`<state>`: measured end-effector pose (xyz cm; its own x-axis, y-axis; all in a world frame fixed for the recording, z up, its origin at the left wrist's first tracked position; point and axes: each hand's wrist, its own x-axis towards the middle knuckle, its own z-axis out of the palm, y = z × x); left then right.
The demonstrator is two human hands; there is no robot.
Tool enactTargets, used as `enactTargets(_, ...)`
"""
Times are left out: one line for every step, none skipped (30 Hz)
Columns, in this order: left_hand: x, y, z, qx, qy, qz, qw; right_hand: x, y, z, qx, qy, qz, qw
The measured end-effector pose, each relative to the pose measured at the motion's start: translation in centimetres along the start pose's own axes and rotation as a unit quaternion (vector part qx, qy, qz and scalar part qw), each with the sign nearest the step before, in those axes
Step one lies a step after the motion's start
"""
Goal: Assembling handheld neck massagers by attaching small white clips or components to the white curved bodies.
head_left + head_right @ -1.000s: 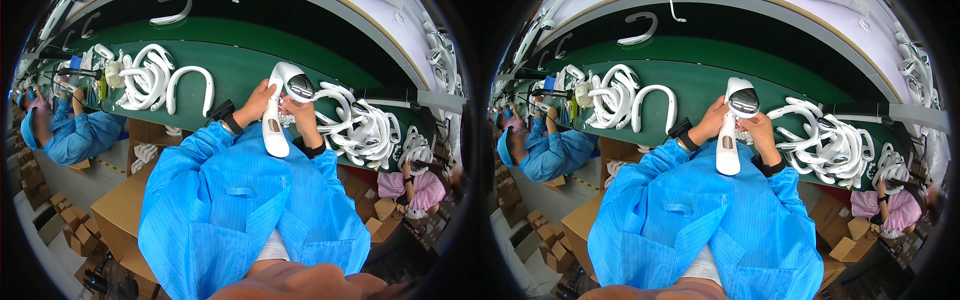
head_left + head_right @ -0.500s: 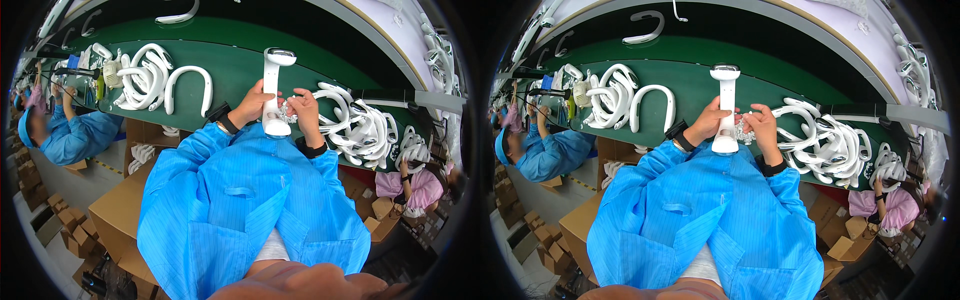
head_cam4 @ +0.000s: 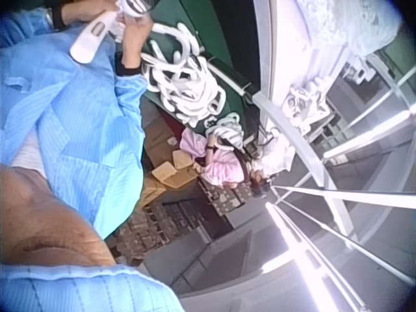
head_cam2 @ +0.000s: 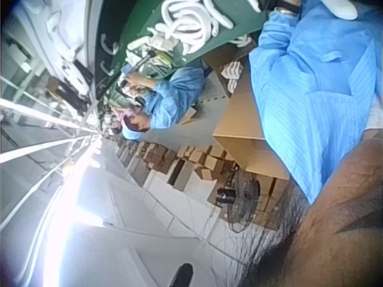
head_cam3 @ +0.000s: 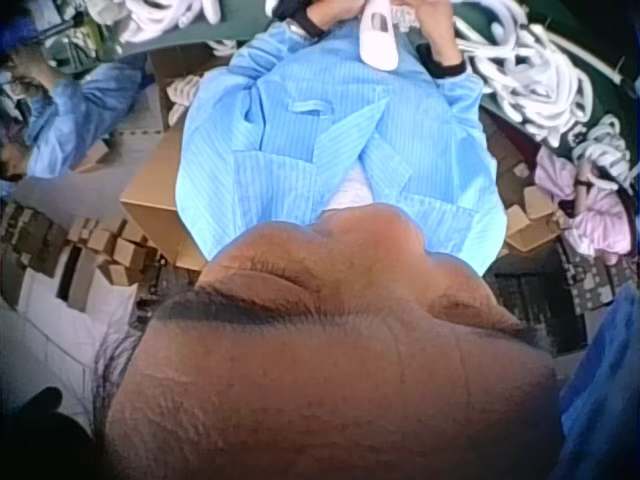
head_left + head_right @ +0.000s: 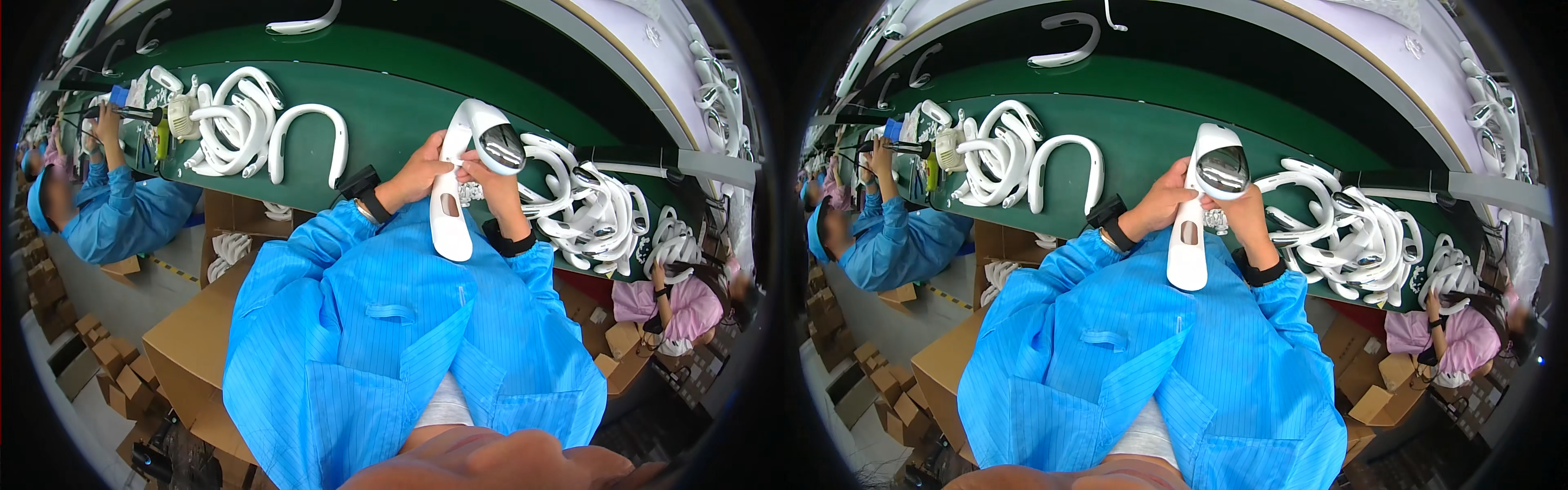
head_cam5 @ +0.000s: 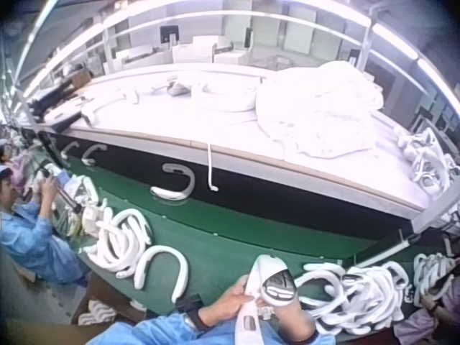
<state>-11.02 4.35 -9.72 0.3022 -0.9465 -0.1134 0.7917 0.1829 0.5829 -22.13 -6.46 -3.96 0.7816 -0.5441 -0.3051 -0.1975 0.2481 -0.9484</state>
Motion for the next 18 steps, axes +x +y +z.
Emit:
enactTargets(-0.1,0.0,0.2,0.0,0.001,0.0,1.0,-0.1,-0.2,0.1,0.006,0.023,0.01,1.0)
enactTargets(-0.2,0.1,0.6,0.009,0.004,0.006,1.0,0.1,0.0,0.1,0.015,0.029,0.017,0.999)
enactTargets(-0.4,0.3,0.9,0.017,0.006,0.011,1.0,0.1,0.3,0.0,0.015,0.03,0.018,0.999)
enactTargets(-0.5,0.4,1.2,0.02,0.01,0.009,1.0,0.1,0.6,0.0,0.008,0.034,0.016,0.999)
enactTargets(-0.5,0.3,1.2,0.019,0.01,0.008,1.0,0.0,0.9,-0.1,0.001,0.039,0.014,0.999)
enactTargets(-0.5,0.3,1.1,0.017,0.006,0.013,1.0,0.0,1.1,-0.1,0.0,0.039,0.015,0.999)
enactTargets(-0.5,0.3,1.1,0.014,0.002,0.017,1.0,0.0,1.4,0.0,-0.018,0.05,0.023,0.998)
enactTargets(-0.5,0.0,0.9,0.012,0.002,0.016,1.0,-0.1,1.5,0.1,-0.036,0.06,0.03,0.997)
enactTargets(-0.4,-0.1,0.6,0.013,-0.011,0.015,1.0,0.0,1.5,0.2,-0.035,0.059,0.031,0.997)
enactTargets(-0.4,-0.2,0.4,0.013,-0.024,0.014,1.0,-0.1,1.5,0.4,-0.045,0.057,0.022,0.997)
enactTargets(-0.4,-0.4,0.2,0.013,-0.023,0.014,1.0,-0.1,1.4,0.6,-0.055,0.055,0.013,0.997)
enactTargets(-0.5,0.0,0.5,0.015,-0.024,0.008,1.0,-0.3,0.9,0.8,-0.053,0.05,0.022,0.997)
enactTargets(-0.6,0.3,0.8,0.017,-0.025,0.002,1.0,-0.4,0.6,1.0,-0.053,0.051,0.022,0.997)
enactTargets(-0.6,0.5,1.0,0.017,-0.026,0.001,1.0,-0.5,0.3,1.1,-0.054,0.049,0.019,0.997)
enactTargets(-0.6,0.7,1.2,0.034,-0.014,0.003,0.999,-0.6,0.2,1.1,-0.056,0.046,0.015,0.997)
enactTargets(-0.6,0.8,1.4,0.051,-0.003,0.005,0.999,-0.6,0.2,1.1,-0.06,0.042,0.018,0.997)
enactTargets(-0.6,0.6,1.3,0.051,-0.004,0.005,0.999,-0.7,0.0,1.2,-0.059,0.042,0.018,0.997)
enactTargets(-0.7,0.3,1.3,0.07,-0.005,0.023,0.997,-0.9,-0.3,1.3,-0.064,0.048,0.019,0.997)
